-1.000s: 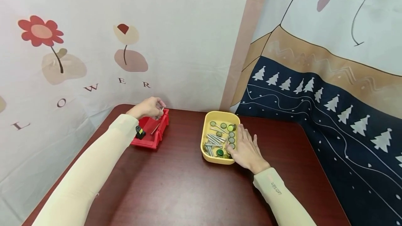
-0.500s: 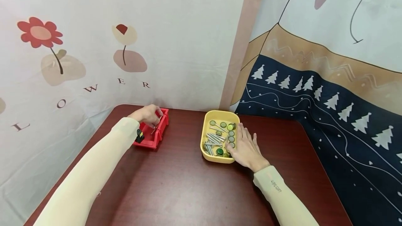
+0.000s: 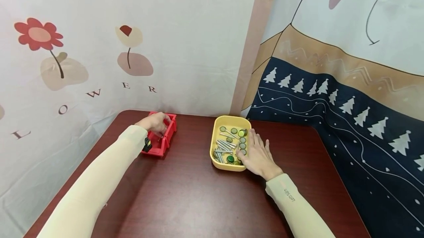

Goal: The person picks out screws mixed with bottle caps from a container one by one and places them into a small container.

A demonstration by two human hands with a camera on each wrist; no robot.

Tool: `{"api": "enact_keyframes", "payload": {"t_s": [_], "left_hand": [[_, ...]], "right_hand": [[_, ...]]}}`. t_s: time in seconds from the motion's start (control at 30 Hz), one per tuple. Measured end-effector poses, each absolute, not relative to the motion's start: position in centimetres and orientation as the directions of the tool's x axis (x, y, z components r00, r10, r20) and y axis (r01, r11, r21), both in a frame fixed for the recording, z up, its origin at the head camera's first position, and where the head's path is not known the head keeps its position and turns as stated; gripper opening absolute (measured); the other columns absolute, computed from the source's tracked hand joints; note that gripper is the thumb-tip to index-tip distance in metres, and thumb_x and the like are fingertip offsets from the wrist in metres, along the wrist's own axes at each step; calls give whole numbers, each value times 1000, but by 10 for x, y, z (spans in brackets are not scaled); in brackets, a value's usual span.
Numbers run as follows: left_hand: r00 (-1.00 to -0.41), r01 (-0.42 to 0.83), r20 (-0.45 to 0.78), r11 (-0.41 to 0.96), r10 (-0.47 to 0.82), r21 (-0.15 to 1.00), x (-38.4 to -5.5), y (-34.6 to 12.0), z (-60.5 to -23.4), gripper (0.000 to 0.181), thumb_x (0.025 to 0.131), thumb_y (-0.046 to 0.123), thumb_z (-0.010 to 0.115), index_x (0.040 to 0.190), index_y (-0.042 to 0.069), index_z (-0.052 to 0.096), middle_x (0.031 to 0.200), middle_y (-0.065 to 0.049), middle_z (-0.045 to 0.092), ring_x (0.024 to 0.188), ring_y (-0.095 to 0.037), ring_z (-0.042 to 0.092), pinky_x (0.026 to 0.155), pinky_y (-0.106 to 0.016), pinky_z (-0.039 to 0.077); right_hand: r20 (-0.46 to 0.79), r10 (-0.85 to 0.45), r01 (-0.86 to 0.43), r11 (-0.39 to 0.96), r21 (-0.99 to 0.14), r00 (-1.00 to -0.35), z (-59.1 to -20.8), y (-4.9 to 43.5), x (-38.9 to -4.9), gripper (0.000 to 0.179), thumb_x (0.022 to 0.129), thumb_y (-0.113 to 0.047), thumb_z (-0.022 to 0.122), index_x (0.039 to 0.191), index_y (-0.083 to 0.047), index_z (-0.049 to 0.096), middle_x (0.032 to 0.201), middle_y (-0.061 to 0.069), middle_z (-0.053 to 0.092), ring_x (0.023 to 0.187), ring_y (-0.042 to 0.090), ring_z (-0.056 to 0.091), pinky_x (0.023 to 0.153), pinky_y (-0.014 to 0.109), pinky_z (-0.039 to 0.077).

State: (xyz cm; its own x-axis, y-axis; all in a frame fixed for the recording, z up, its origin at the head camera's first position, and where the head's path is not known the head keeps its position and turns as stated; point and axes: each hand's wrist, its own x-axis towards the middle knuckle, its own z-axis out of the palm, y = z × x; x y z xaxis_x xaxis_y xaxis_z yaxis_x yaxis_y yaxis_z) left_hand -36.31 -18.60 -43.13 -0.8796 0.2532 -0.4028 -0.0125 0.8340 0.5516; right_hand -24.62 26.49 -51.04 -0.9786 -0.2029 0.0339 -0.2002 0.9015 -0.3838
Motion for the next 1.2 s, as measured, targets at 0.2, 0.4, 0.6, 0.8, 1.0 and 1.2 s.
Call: {"api": "enact_keyframes", "payload": {"t_s": [0.2,0.4,0.6,0.8,1.0,1.2], "left_hand": [[-881,-11,-400,834,253,552,-361,-186,-431,52,102,-12,69,153,-8,64,105,-18,70,85,-24,79,91,-43,74],[-900,1,-365,840,237,542,-358,-184,-425,43,103,-10,67,146,-6,70,95,-18,78,78,-19,76,86,-40,74],[-918,12,-331,848,219,529,-357,-182,-416,38,109,-5,65,146,-2,72,96,-17,80,85,-21,77,95,-44,73],[-943,48,-261,859,208,510,-351,-184,-409,39,112,-1,56,147,-3,71,102,-19,79,85,-24,76,82,-34,69],[-976,141,-90,889,199,436,-345,-181,-407,40,110,9,55,144,0,74,121,-21,77,92,-28,67,81,-40,57],[-977,209,43,908,208,363,-341,-167,-405,38,111,16,61,144,3,75,135,-20,81,118,-37,77,101,-59,64]], "right_hand": [[34,-205,-202,903,-380,-978,-510,265,-246,102,116,-51,60,185,1,6,196,25,8,179,56,20,140,86,8],[31,-197,-194,904,-381,-980,-510,267,-245,103,116,-52,60,186,1,6,196,25,9,179,55,19,140,86,8],[31,-193,-190,905,-381,-981,-510,268,-243,103,116,-52,61,185,2,7,196,26,9,179,56,19,140,86,9],[30,-205,-200,903,-381,-978,-511,267,-244,103,116,-53,60,185,2,7,197,24,5,180,55,19,140,85,9],[34,-210,-208,908,-365,-977,-509,267,-246,103,116,-54,59,185,3,7,197,23,4,180,54,19,140,85,9],[30,-213,-208,903,-375,-977,-509,267,-246,103,116,-53,60,185,2,6,197,22,3,180,54,18,140,86,8]]}}
